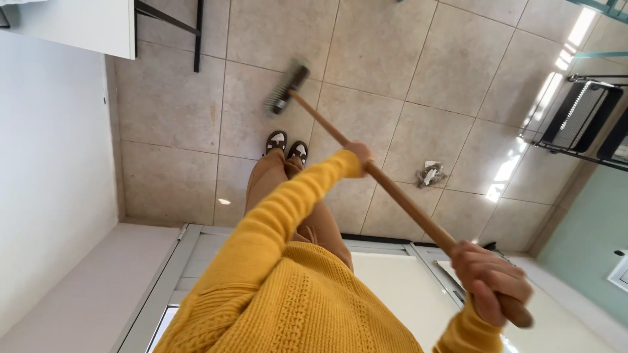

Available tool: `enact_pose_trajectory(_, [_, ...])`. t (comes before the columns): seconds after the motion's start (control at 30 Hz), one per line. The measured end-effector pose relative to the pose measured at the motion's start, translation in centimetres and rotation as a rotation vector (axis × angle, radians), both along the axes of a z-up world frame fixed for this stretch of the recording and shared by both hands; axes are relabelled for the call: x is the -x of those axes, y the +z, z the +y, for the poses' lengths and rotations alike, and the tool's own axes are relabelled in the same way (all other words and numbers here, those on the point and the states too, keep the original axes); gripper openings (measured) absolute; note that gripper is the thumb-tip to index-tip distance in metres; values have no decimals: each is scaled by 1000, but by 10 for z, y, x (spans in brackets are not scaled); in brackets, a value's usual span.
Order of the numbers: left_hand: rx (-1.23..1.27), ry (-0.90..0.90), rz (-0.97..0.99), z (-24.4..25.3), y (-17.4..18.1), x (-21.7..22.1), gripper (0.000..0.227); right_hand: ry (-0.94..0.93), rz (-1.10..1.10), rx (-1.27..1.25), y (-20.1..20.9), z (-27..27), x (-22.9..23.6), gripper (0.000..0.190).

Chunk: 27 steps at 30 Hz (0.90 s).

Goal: Sweeping the floor, wiping down surfaces, and organizing containers in a workshop area.

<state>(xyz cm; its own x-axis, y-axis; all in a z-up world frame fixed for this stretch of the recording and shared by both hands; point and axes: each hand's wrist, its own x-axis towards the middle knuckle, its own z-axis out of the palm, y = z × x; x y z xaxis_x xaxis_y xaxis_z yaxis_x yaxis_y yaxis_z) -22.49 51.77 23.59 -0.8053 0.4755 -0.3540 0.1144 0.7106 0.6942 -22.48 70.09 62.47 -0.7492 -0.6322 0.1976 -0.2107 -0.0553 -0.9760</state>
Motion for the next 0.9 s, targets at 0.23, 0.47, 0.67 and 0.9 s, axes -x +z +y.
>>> enact_pose_trajectory(0.23, [-158,92,-28,55,63,-5,8,131,129,0,54,18,19,36])
enact_pose_trajectory(0.47, [474,223,-254,-73,-101,-174,16,284,7,126,-113,50,-47,15])
enact_pose_trajectory(0.67, [199,284,-172,83,-43,-145,18,455,-30,-20,-107,127,-32,23])
enact_pose_trajectory(0.9, [-19,420,56,219,-9,-37,14,433,53,18,34,151,43,30])
